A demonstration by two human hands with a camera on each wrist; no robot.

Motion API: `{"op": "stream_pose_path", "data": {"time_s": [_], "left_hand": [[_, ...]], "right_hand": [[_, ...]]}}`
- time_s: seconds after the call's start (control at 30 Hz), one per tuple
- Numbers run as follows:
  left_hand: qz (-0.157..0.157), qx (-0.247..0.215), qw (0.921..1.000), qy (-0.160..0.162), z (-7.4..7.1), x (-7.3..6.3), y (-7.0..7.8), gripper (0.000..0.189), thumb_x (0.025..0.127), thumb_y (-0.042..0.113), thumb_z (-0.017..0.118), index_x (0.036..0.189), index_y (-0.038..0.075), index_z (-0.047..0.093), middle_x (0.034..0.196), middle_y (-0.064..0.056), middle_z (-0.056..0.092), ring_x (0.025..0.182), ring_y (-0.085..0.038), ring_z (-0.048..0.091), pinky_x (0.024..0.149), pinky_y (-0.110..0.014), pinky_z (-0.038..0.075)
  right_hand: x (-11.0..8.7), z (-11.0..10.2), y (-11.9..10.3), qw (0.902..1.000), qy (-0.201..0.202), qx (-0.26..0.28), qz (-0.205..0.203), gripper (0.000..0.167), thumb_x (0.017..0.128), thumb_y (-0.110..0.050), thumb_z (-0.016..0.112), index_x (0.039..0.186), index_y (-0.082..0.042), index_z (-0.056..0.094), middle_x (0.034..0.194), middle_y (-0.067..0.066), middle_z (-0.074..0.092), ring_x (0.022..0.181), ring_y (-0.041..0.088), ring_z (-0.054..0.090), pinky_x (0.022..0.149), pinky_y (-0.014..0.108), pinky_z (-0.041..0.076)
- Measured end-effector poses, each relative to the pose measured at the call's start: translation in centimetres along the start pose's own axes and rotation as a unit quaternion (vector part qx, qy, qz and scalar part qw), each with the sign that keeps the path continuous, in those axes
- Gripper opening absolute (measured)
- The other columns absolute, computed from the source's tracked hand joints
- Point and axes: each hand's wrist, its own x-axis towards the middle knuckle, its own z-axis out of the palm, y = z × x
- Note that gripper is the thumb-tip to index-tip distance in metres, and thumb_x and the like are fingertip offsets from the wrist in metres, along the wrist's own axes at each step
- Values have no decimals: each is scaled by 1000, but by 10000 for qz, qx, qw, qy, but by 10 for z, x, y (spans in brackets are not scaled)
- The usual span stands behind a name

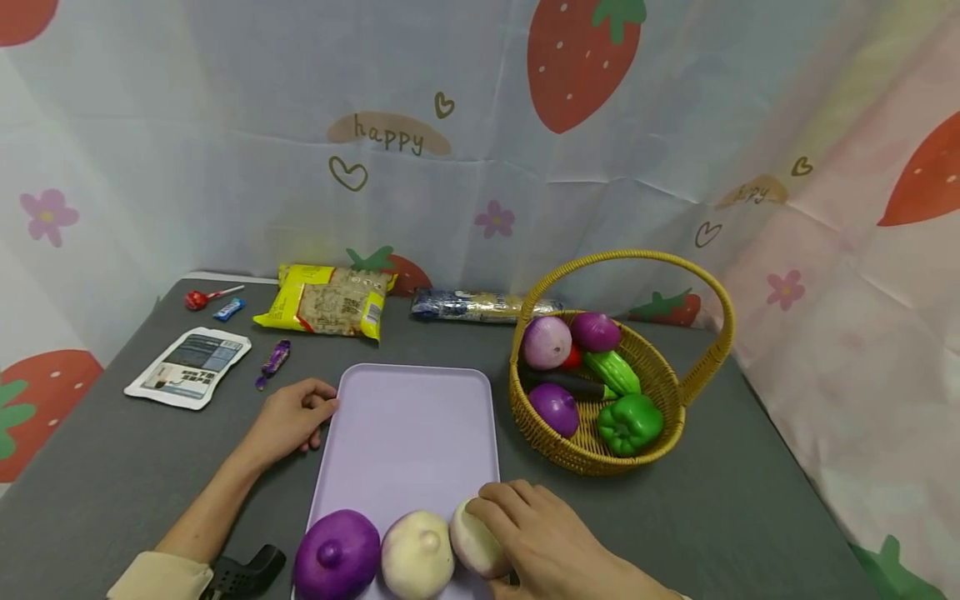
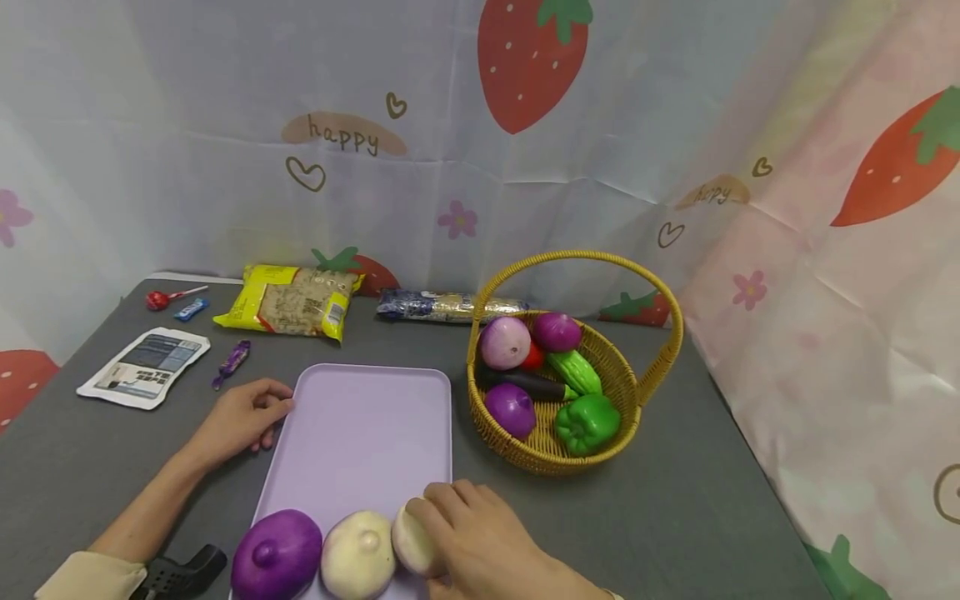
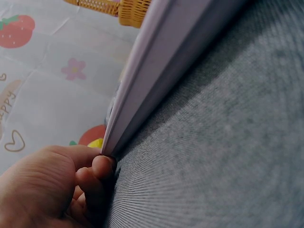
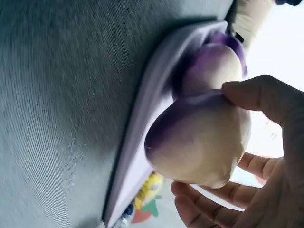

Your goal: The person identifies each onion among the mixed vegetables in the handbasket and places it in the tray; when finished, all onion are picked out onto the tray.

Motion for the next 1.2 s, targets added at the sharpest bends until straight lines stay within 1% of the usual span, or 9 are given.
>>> {"op": "stream_pose_path", "data": {"time_s": [0.1, 0.23, 0.33, 0.5, 0.6, 0.8, 1.03, 1.1, 1.2], "left_hand": [[-5, 3, 10000, 1, 0, 0, 1, 26, 97, 19, 59, 114, 0, 61, 70, -5, 61, 47, -11, 55, 44, -28, 48], [-26, 0, 10000, -6, -1, -1, 3, 27, 97, 19, 59, 115, 0, 61, 71, -6, 61, 47, -11, 55, 44, -28, 48], [-46, -1, 10000, -8, -1, -1, 3, 27, 97, 19, 59, 115, 0, 61, 71, -5, 61, 47, -11, 54, 44, -28, 48], [-33, 24, 10000, 13, -1, 0, 2, 26, 97, 19, 59, 114, 0, 61, 70, -5, 61, 46, -11, 54, 44, -28, 48], [-30, 48, 10000, 25, -1, 0, 2, 26, 97, 19, 59, 114, 0, 61, 69, -5, 60, 46, -11, 54, 44, -28, 48], [-34, 61, 10000, 13, 0, -1, 3, 26, 97, 19, 58, 114, 0, 61, 67, -4, 59, 46, -11, 54, 44, -28, 48], [-29, 91, 10000, 21, 0, 0, 2, 26, 97, 19, 58, 114, 0, 61, 67, -4, 60, 46, -11, 54, 44, -28, 48], [-30, 89, 10000, 24, 0, 0, 2, 26, 97, 19, 58, 114, 0, 61, 68, -4, 60, 46, -11, 54, 44, -28, 48], [-16, 83, 10000, 19, 0, 0, 2, 26, 97, 19, 58, 114, 0, 61, 67, -4, 60, 46, -12, 54, 44, -28, 48]], "right_hand": [[1, 2, -1, 9996, -262, 65, 26, 72, 75, -47, 77, 134, -20, 46, 121, 0, 53, 103, 13, 54, 83, 30, 53], [2, -1, -2, 9976, -649, 222, 131, 72, 79, -47, 75, 138, -23, 42, 123, 0, 52, 103, 13, 53, 83, 30, 53], [1, -4, -1, 9960, -851, 234, 138, 73, 82, -52, 71, 141, -23, 39, 126, 1, 51, 105, 14, 53, 84, 31, 53], [0, -3, -1, 9963, -828, 212, 37, 72, 87, -59, 62, 144, -22, 38, 127, 1, 52, 104, 14, 54, 82, 29, 52], [0, -2, 0, 9965, -805, 241, -23, 73, 88, -59, 62, 145, -22, 37, 126, 1, 52, 103, 13, 54, 81, 28, 51], [0, -2, 0, 9958, -892, 159, -119, 78, 89, -63, 57, 150, -22, 32, 133, 5, 52, 109, 16, 56, 85, 32, 53], [0, -3, -1, 9971, -710, -171, -236, 79, 87, -67, 57, 148, -22, 37, 134, 6, 54, 109, 17, 59, 84, 31, 54], [1, -4, -1, 9966, -779, -121, -245, 78, 87, -67, 55, 148, -23, 37, 134, 6, 54, 110, 17, 59, 84, 31, 54], [2, -5, -1, 9935, -1112, 165, -154, 79, 88, -69, 53, 151, -25, 33, 136, 5, 53, 113, 17, 57, 88, 33, 53]]}}
